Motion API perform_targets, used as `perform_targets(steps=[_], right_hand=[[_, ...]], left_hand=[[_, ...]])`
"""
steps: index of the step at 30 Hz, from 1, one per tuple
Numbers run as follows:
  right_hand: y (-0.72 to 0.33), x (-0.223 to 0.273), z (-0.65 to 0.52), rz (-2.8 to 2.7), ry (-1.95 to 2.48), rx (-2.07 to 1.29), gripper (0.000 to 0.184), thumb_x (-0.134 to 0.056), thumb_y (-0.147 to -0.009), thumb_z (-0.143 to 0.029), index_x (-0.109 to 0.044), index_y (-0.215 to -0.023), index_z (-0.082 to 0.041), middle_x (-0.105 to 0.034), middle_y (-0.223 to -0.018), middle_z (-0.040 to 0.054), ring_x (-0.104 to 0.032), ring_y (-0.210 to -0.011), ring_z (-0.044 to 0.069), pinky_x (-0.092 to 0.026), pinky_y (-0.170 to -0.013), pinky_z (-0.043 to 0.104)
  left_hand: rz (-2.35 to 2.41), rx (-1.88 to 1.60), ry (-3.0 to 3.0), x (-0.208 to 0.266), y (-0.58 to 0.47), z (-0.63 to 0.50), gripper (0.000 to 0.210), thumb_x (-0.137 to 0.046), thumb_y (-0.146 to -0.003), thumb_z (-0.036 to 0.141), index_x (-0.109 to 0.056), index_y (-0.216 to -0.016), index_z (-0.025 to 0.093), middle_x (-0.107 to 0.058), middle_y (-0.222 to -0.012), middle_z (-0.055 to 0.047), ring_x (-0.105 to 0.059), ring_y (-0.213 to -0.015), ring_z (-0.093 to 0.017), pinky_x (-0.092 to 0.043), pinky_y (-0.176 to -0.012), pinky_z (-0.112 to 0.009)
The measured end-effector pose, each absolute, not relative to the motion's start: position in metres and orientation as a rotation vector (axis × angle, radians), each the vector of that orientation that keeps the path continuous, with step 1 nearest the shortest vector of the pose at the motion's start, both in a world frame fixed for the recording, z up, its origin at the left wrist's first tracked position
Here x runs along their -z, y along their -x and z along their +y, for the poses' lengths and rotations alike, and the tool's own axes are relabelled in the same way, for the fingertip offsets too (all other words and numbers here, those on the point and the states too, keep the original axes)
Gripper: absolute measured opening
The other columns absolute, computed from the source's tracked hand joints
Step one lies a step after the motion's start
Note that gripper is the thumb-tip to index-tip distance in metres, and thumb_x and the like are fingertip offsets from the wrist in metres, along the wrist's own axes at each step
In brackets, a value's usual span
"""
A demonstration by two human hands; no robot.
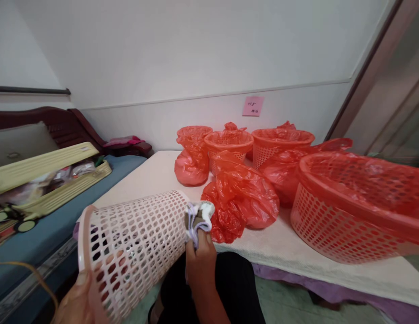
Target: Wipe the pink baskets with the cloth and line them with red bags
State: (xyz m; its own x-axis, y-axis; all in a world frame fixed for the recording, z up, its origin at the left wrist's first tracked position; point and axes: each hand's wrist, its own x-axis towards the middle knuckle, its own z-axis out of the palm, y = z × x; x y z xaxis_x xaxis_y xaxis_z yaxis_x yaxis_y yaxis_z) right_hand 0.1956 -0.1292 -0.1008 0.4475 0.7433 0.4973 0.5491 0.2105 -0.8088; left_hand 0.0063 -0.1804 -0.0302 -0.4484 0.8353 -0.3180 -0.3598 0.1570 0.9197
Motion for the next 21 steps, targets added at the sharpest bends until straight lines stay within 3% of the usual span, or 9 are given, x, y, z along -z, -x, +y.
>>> perform_targets(steps=[3,6,11,15,18,21], right_hand=[[-0.175,0.098,-0.146,-1.258,1.367,-0.236,0.016,-0.049,-0.083,-0.021,-0.063,-0.091,-0.020,-0.066,-0.082,0.0072,-0.064,-0.077,0.023,-0.053,-0.071,0.035],[-0.137,0.094,-0.173,-1.398,1.143,-0.393,0.027,-0.050,-0.080,-0.022,-0.065,-0.102,-0.022,-0.069,-0.098,0.0089,-0.066,-0.084,0.022,-0.054,-0.073,0.032],[-0.104,0.090,-0.195,-1.278,1.382,-0.892,0.020,-0.050,-0.089,-0.024,-0.069,-0.093,-0.028,-0.067,-0.064,-0.0016,-0.060,-0.052,0.014,-0.043,-0.046,0.020],[-0.112,0.094,-0.192,-1.228,1.379,-1.093,0.018,-0.052,-0.088,-0.024,-0.065,-0.076,-0.025,-0.064,-0.061,-0.0010,-0.065,-0.058,0.016,-0.047,-0.050,0.019],[-0.120,0.095,-0.192,-1.334,1.276,-0.975,0.023,-0.045,-0.094,-0.026,-0.068,-0.092,-0.026,-0.069,-0.069,0.0008,-0.068,-0.064,0.017,-0.051,-0.054,0.020],[-0.127,0.093,-0.196,-1.473,1.240,-0.788,0.030,-0.053,-0.092,-0.033,-0.065,-0.118,-0.027,-0.073,-0.088,0.0045,-0.070,-0.077,0.021,-0.055,-0.065,0.025]], left_hand=[[1.527,-1.425,-0.398,0.028,-0.004,-0.175,0.059,-0.067,-0.072,0.058,-0.068,-0.114,0.017,-0.077,-0.087,-0.010,-0.068,-0.102,-0.037,-0.058,-0.084,-0.048],[1.541,-1.477,-0.382,0.020,-0.012,-0.169,0.059,-0.063,-0.075,0.062,-0.069,-0.113,0.017,-0.077,-0.092,-0.009,-0.067,-0.107,-0.035,-0.056,-0.090,-0.046],[1.456,-1.625,-0.257,-0.004,-0.029,-0.155,0.041,-0.063,-0.081,0.049,-0.071,-0.109,0.020,-0.076,-0.085,-0.003,-0.069,-0.103,-0.030,-0.055,-0.092,-0.041],[1.197,-1.732,-0.283,-0.016,-0.035,-0.143,0.033,-0.053,-0.090,0.038,-0.072,-0.108,0.017,-0.076,-0.085,-0.006,-0.069,-0.103,-0.027,-0.055,-0.093,-0.039],[1.063,-1.738,-0.362,-0.020,-0.039,-0.135,0.038,-0.047,-0.093,0.038,-0.071,-0.110,0.015,-0.076,-0.092,-0.010,-0.067,-0.108,-0.028,-0.053,-0.095,-0.043],[0.970,-1.705,-0.359,-0.022,-0.040,-0.131,0.045,-0.045,-0.092,0.044,-0.070,-0.113,0.013,-0.075,-0.098,-0.014,-0.065,-0.111,-0.031,-0.051,-0.097,-0.047]])
